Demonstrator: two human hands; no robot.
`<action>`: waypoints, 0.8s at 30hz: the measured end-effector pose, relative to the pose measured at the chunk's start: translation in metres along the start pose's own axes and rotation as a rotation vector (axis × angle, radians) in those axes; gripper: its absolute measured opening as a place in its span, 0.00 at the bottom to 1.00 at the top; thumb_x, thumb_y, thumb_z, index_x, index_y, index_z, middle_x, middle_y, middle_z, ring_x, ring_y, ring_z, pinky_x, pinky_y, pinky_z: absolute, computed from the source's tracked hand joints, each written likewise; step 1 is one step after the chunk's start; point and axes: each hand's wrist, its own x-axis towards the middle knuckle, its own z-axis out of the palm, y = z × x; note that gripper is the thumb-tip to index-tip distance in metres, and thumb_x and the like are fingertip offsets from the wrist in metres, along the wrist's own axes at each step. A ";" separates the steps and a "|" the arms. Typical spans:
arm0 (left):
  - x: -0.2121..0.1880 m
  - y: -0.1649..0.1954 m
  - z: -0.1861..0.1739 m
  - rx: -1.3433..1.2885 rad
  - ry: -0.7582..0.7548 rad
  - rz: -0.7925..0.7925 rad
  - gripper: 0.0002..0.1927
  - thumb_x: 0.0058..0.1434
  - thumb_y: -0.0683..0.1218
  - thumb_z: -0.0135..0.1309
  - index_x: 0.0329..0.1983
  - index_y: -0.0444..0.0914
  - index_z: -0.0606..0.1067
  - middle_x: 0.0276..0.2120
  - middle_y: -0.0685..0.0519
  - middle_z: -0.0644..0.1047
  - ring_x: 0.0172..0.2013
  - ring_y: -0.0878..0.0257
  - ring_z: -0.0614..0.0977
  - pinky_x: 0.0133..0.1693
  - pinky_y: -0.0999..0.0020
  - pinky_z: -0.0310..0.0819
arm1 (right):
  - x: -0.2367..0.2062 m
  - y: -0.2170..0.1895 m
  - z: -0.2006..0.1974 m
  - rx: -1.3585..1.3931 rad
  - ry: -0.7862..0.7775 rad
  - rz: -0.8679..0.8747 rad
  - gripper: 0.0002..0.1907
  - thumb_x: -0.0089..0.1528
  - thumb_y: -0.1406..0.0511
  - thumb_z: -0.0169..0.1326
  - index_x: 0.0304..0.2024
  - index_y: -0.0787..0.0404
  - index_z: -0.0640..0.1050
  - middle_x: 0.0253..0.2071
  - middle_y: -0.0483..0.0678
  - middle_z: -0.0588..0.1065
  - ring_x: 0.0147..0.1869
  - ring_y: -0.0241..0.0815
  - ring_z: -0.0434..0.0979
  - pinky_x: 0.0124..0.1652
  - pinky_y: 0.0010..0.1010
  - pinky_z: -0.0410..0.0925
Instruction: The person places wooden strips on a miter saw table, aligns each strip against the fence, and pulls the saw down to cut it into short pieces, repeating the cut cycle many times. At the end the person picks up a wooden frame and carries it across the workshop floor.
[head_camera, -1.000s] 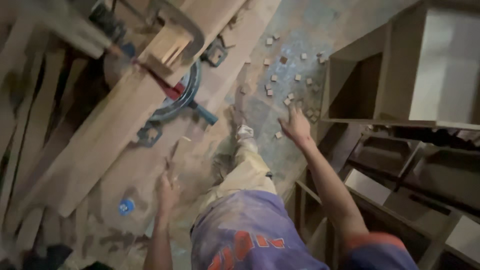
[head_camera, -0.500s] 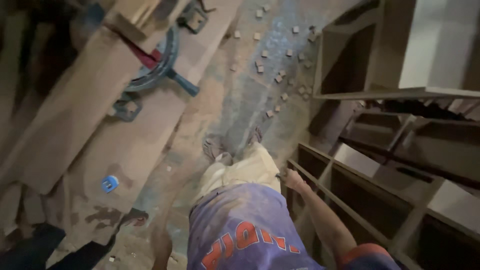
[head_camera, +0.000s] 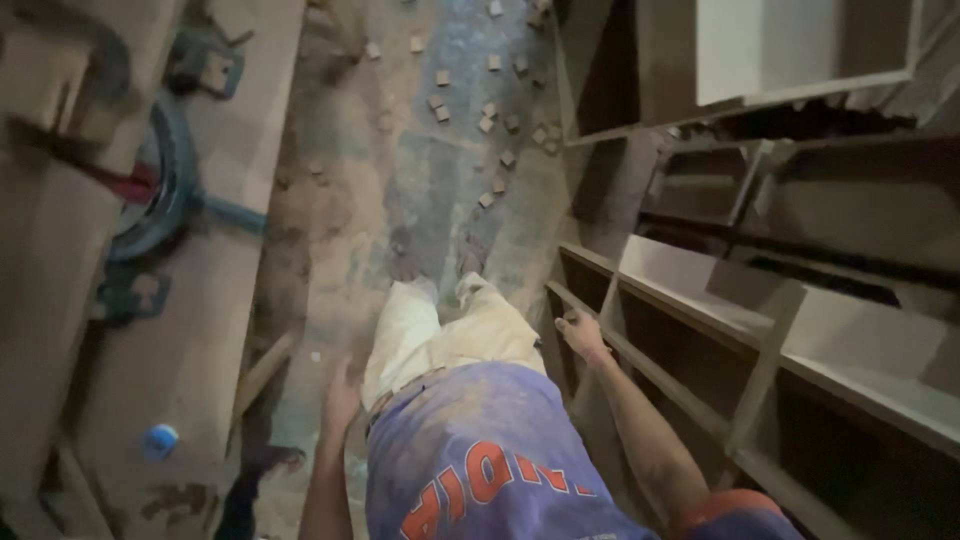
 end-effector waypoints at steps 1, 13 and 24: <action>0.015 0.015 -0.009 0.093 -0.060 -0.004 0.28 0.63 0.51 0.52 0.66 0.38 0.71 0.53 0.34 0.77 0.54 0.35 0.77 0.54 0.46 0.72 | -0.002 0.002 -0.002 -0.022 0.023 -0.015 0.22 0.62 0.56 0.60 0.52 0.64 0.80 0.48 0.59 0.82 0.52 0.54 0.83 0.54 0.38 0.71; 0.134 0.034 -0.084 0.416 -0.421 0.154 0.27 0.64 0.55 0.53 0.62 0.36 0.72 0.58 0.35 0.75 0.59 0.39 0.75 0.59 0.50 0.68 | -0.069 0.019 0.072 0.468 0.123 0.158 0.24 0.64 0.58 0.56 0.59 0.65 0.75 0.54 0.57 0.78 0.56 0.52 0.78 0.55 0.40 0.71; 0.211 0.101 -0.057 0.473 -0.479 0.261 0.26 0.66 0.57 0.53 0.58 0.35 0.74 0.52 0.34 0.78 0.54 0.36 0.78 0.55 0.49 0.73 | -0.139 0.056 0.145 0.692 0.023 0.479 0.21 0.63 0.61 0.57 0.57 0.63 0.74 0.44 0.49 0.78 0.43 0.42 0.77 0.43 0.35 0.72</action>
